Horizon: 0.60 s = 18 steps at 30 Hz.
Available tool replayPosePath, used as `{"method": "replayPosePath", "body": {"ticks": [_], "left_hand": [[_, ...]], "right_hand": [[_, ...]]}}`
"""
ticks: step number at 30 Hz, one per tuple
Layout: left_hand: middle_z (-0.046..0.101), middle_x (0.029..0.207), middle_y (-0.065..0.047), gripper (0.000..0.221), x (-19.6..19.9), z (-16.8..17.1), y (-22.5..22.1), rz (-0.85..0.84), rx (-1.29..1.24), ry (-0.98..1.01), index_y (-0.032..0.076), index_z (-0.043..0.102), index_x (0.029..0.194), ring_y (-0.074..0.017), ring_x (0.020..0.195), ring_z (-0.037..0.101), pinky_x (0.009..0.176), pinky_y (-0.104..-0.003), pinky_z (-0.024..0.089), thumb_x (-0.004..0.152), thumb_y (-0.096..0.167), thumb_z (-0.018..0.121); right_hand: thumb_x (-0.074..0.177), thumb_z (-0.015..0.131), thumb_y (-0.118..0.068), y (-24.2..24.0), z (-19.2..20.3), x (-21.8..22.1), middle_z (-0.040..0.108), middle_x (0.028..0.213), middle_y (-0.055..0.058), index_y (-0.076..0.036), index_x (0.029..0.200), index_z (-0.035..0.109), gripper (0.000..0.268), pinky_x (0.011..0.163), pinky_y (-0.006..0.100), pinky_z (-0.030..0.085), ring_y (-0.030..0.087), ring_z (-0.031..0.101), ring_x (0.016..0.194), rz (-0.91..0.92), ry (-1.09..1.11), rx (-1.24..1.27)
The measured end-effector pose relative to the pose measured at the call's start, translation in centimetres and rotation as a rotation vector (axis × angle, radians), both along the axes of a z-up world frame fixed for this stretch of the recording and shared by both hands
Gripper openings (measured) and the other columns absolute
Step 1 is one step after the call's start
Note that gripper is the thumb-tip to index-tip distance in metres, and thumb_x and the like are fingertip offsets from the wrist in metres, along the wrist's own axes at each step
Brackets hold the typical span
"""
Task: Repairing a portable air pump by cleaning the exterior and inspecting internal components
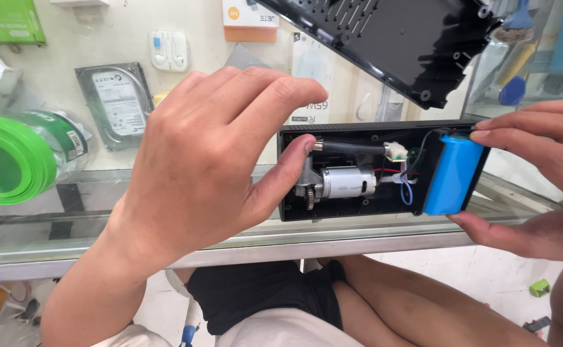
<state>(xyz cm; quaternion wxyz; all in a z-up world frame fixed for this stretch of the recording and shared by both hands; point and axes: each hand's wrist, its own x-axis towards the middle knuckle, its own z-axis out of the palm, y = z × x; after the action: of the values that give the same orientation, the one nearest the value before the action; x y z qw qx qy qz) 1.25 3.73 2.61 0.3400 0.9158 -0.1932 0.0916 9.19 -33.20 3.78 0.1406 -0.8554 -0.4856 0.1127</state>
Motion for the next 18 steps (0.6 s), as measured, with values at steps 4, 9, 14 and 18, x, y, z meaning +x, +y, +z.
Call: {"method": "replayPosePath", "body": {"ticks": [4,9,14,18], "left_hand": [[0.069,0.108,-0.009,0.014,0.0,-0.3,-0.2,-0.003,0.025,0.012,0.005,0.066,0.121,-0.0283,0.09,0.065,0.072,-0.041,0.045,0.107,0.011,0.068],[0.07,0.108,-0.007,0.012,-0.1,-0.5,-0.3,-0.025,0.047,0.008,0.007,0.069,0.119,-0.0275,0.087,0.064,0.07,-0.04,0.044,0.108,0.012,0.069],[0.07,0.107,-0.008,0.015,0.0,-0.2,-0.3,-0.04,0.076,0.045,0.007,0.069,0.117,-0.0276,0.087,0.064,0.069,-0.041,0.045,0.106,0.017,0.07],[0.069,0.112,-0.009,0.042,0.1,0.4,0.1,-0.079,0.123,0.145,0.008,0.067,0.12,-0.0308,0.088,0.064,0.07,-0.044,0.049,0.096,0.041,0.074]], "right_hand": [[0.075,0.088,-0.048,0.7,0.1,0.0,0.074,0.125,0.023,0.008,0.125,0.07,0.077,0.111,0.055,0.053,0.04,0.07,0.118,0.004,-0.019,0.065],[0.081,0.086,-0.047,1.4,0.2,-0.4,0.075,0.125,0.023,0.008,0.124,0.072,0.071,0.108,0.053,0.051,0.04,0.07,0.118,0.0,-0.04,0.086],[0.09,0.08,-0.043,2.6,1.0,-0.7,0.072,0.13,0.024,0.005,0.131,0.069,0.064,0.107,0.053,0.05,0.04,0.068,0.12,0.008,-0.052,0.053],[0.091,0.08,-0.043,2.2,0.9,-1.0,0.066,0.136,0.028,0.002,0.137,0.069,0.065,0.11,0.057,0.049,0.043,0.064,0.124,-0.028,-0.071,0.051]]}}
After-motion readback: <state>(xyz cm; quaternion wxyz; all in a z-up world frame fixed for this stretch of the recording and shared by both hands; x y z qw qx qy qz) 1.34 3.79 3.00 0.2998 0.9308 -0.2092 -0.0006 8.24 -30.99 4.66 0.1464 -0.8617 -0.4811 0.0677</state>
